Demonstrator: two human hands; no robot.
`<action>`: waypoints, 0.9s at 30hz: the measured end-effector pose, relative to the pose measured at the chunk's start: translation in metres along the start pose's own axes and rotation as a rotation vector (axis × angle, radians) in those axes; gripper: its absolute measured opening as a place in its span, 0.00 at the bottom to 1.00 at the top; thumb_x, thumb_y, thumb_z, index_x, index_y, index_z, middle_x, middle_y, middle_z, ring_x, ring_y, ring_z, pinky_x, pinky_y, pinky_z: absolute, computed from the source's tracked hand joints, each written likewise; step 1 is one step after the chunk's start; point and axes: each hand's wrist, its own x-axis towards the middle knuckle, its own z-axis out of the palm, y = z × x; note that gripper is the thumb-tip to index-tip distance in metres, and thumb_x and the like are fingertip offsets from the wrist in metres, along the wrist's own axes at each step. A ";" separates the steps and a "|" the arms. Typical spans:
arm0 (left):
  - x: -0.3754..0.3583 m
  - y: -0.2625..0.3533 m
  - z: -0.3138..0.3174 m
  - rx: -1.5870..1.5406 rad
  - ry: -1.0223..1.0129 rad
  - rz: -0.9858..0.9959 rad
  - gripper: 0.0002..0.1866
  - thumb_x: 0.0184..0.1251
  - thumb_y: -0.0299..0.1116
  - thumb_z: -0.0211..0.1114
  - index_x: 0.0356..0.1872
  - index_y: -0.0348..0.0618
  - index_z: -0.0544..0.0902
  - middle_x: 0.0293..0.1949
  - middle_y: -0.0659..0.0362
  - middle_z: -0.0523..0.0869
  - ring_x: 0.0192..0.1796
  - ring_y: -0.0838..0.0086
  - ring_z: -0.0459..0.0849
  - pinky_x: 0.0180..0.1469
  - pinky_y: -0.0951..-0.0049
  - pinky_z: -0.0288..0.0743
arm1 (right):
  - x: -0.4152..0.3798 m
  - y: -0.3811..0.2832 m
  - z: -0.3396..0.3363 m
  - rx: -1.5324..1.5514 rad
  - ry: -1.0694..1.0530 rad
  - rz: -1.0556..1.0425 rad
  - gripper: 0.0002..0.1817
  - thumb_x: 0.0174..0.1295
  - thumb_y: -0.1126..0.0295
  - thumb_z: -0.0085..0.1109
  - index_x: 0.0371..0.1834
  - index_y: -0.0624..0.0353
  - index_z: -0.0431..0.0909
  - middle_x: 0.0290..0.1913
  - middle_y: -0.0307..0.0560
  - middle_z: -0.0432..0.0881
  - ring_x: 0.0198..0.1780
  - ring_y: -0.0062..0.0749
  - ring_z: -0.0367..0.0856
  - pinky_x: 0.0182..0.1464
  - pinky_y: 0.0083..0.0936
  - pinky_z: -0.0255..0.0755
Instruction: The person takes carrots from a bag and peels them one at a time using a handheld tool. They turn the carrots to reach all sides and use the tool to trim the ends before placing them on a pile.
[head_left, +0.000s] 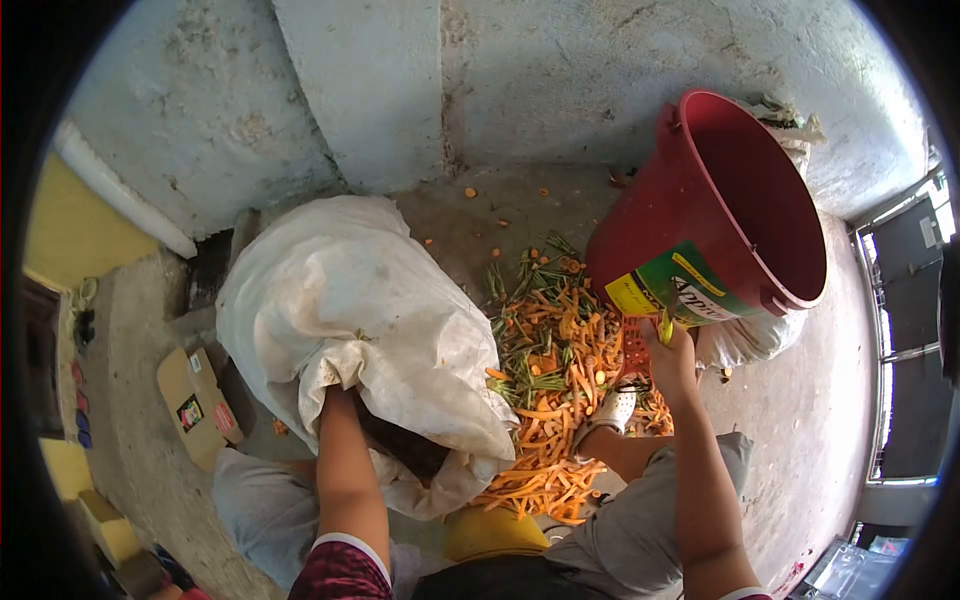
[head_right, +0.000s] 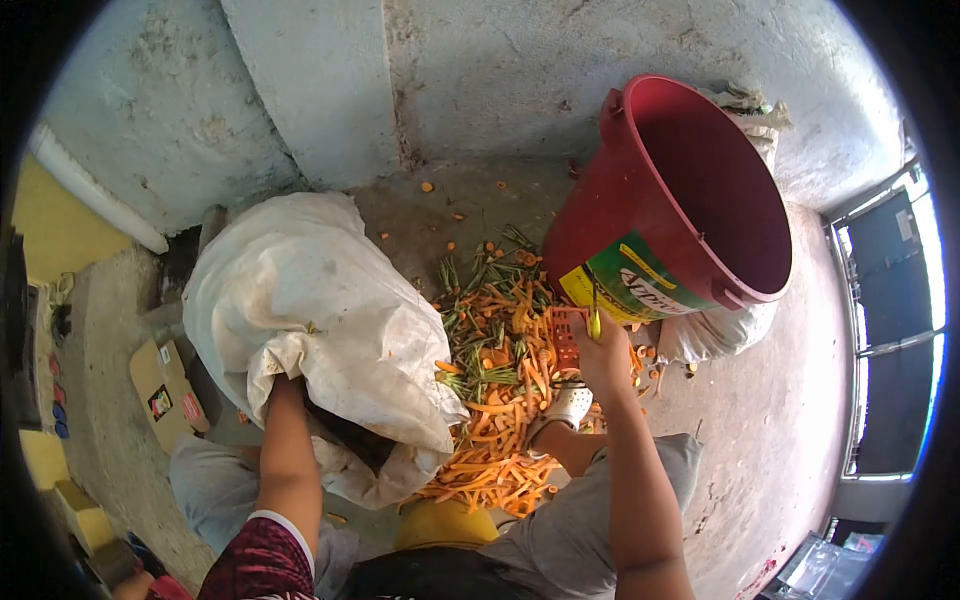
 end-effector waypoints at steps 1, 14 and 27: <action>0.000 0.001 0.003 0.005 0.002 0.001 0.19 0.53 0.35 0.58 0.43 0.35 0.69 0.31 0.60 0.74 0.27 0.73 0.71 0.27 0.71 0.69 | -0.001 -0.002 -0.001 -0.008 -0.013 0.026 0.15 0.58 0.63 0.49 0.37 0.67 0.71 0.22 0.45 0.73 0.24 0.25 0.66 0.31 0.24 0.63; 0.003 0.010 0.020 0.022 0.013 0.003 0.20 0.53 0.34 0.60 0.44 0.35 0.68 0.32 0.60 0.73 0.27 0.74 0.71 0.27 0.71 0.69 | -0.002 0.003 -0.002 0.005 -0.027 -0.008 0.14 0.58 0.64 0.49 0.36 0.67 0.71 0.22 0.50 0.73 0.25 0.28 0.67 0.32 0.24 0.63; -0.102 -0.088 0.020 -0.242 0.216 0.057 0.21 0.52 0.34 0.61 0.45 0.35 0.68 0.32 0.60 0.73 0.27 0.74 0.71 0.28 0.72 0.69 | -0.002 -0.010 -0.006 0.073 0.015 -0.159 0.12 0.58 0.65 0.48 0.34 0.67 0.69 0.23 0.48 0.71 0.25 0.29 0.65 0.32 0.25 0.63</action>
